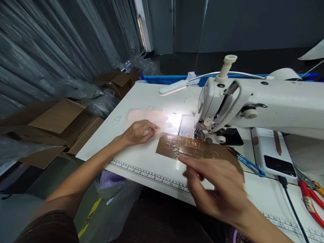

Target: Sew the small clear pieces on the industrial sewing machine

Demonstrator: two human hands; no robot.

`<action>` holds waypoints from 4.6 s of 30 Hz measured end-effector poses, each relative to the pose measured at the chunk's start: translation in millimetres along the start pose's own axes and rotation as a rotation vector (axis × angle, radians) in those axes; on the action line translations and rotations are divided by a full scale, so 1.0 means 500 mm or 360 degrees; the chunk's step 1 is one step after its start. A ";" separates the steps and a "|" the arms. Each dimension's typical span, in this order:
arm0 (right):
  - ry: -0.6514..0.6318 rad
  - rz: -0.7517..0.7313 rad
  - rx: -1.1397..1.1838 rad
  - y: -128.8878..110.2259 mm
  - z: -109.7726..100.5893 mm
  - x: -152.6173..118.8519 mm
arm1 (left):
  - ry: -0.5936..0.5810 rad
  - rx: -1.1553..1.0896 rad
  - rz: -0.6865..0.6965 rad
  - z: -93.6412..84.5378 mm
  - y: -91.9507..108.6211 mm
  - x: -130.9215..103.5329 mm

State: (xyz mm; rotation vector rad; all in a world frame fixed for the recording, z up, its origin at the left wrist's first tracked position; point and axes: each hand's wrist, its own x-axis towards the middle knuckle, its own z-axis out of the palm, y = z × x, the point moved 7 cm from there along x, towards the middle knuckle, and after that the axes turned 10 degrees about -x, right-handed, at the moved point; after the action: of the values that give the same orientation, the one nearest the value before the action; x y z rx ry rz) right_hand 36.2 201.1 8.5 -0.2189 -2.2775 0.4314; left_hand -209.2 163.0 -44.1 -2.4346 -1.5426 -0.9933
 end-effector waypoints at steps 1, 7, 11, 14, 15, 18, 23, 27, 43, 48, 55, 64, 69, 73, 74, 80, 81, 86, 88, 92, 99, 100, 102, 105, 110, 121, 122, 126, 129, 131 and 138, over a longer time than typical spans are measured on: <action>0.0015 -0.0027 0.0005 0.011 0.016 0.006 | -0.0081 -0.0121 0.0051 0.024 0.034 0.012; -0.0563 0.0145 0.0272 0.077 0.108 -0.026 | -0.0373 -0.1052 0.0069 0.087 0.193 0.075; -0.1035 0.0755 0.0790 0.129 0.129 -0.074 | -0.0260 -0.1489 -0.0575 0.092 0.134 0.100; -0.1096 0.1256 0.1059 0.187 0.134 -0.097 | -0.0182 -0.1810 -0.1223 0.131 0.054 0.084; -0.1036 0.1390 0.1066 0.211 0.133 -0.100 | -0.0158 -0.1884 -0.1371 0.147 0.034 0.077; -0.0808 0.1643 0.0868 0.281 0.124 -0.102 | -0.0132 -0.2022 -0.1588 0.188 0.002 0.061; -0.0575 0.1619 0.0556 0.324 0.119 -0.092 | 0.0004 -0.2020 -0.1582 0.204 -0.003 0.054; -0.0393 0.1650 0.0689 0.319 0.118 -0.094 | 0.0262 -0.2040 -0.1593 0.192 -0.006 0.052; -0.0173 0.1782 0.0590 0.321 0.113 -0.098 | 0.0639 -0.2717 -0.1739 0.195 -0.002 0.050; -0.0475 0.1507 -0.0061 0.319 0.090 -0.086 | 0.0527 -0.1905 -0.1483 0.156 -0.026 0.053; -0.0712 0.1389 -0.0283 0.306 0.068 -0.071 | -0.0403 -0.0766 -0.0301 0.152 0.060 0.094; -0.0444 0.1635 0.0544 0.288 0.089 -0.080 | -0.0376 -0.0999 -0.0648 0.147 0.065 0.087; -0.0673 0.1539 0.1231 0.231 0.154 -0.051 | -0.0182 -0.1793 -0.1392 0.163 0.030 0.058; -0.0543 0.1368 0.0989 0.258 0.140 -0.047 | -0.0147 -0.1781 -0.1521 0.183 0.014 0.042; -0.0520 0.1325 0.0796 0.269 0.130 -0.051 | -0.0137 -0.1750 -0.1510 0.185 0.011 0.041; -0.0710 0.0461 -0.0230 0.232 0.111 -0.053 | 0.0015 -0.1397 -0.1450 0.176 -0.007 0.050; -0.0706 0.0336 -0.0305 0.221 0.114 -0.053 | 0.0049 -0.1304 -0.1427 0.173 -0.009 0.054; -0.0578 0.0252 -0.0425 0.217 0.122 -0.063 | 0.0152 -0.0978 -0.1312 0.156 -0.022 0.069; -0.0559 0.0271 -0.0383 0.219 0.124 -0.069 | 0.0064 -0.1058 -0.1318 0.160 -0.026 0.068; -0.0548 0.0314 -0.0289 0.221 0.124 -0.076 | -0.0172 -0.1254 -0.1411 0.168 -0.020 0.056; -0.0557 0.0324 -0.0328 0.227 0.128 -0.071 | -0.0065 -0.1299 -0.1554 0.164 -0.014 0.048; -0.0557 0.0312 -0.0345 0.226 0.129 -0.069 | -0.0046 -0.1289 -0.1559 0.165 -0.018 0.048; -0.0570 0.0289 -0.0375 0.225 0.130 -0.067 | -0.0026 -0.1254 -0.1553 0.166 -0.025 0.049; -0.0595 0.0254 -0.0416 0.223 0.134 -0.066 | -0.0007 -0.1073 -0.1435 0.157 -0.032 0.056; -0.0556 0.0230 -0.0422 0.222 0.133 -0.069 | 0.0041 -0.0485 -0.0841 0.111 0.013 0.082; -0.0666 0.0197 -0.0417 0.219 0.129 -0.058 | -0.0476 -0.0811 0.0054 0.140 0.096 0.053; -0.0691 0.0196 -0.0409 0.221 0.128 -0.056 | -0.0491 -0.0816 0.0071 0.137 0.096 0.055; -0.0772 0.0186 -0.0447 0.230 0.123 -0.049 | -0.0620 -0.0927 0.0102 0.141 0.096 0.056; -0.0804 0.0141 -0.0494 0.231 0.125 -0.049 | -0.0545 -0.0952 0.0092 0.145 0.087 0.053; -0.0785 0.0119 -0.0511 0.231 0.126 -0.050 | -0.0504 -0.0971 0.0080 0.145 0.081 0.053; -0.0686 0.0084 -0.0545 0.230 0.127 -0.055 | -0.0453 -0.1015 0.0027 0.110 0.096 0.084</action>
State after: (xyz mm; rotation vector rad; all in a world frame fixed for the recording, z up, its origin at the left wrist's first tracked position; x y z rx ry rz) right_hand 10.1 284.7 -93.1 -0.3894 -2.7696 0.1153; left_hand -131.5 194.6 -51.5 -3.1261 -1.4334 -1.3528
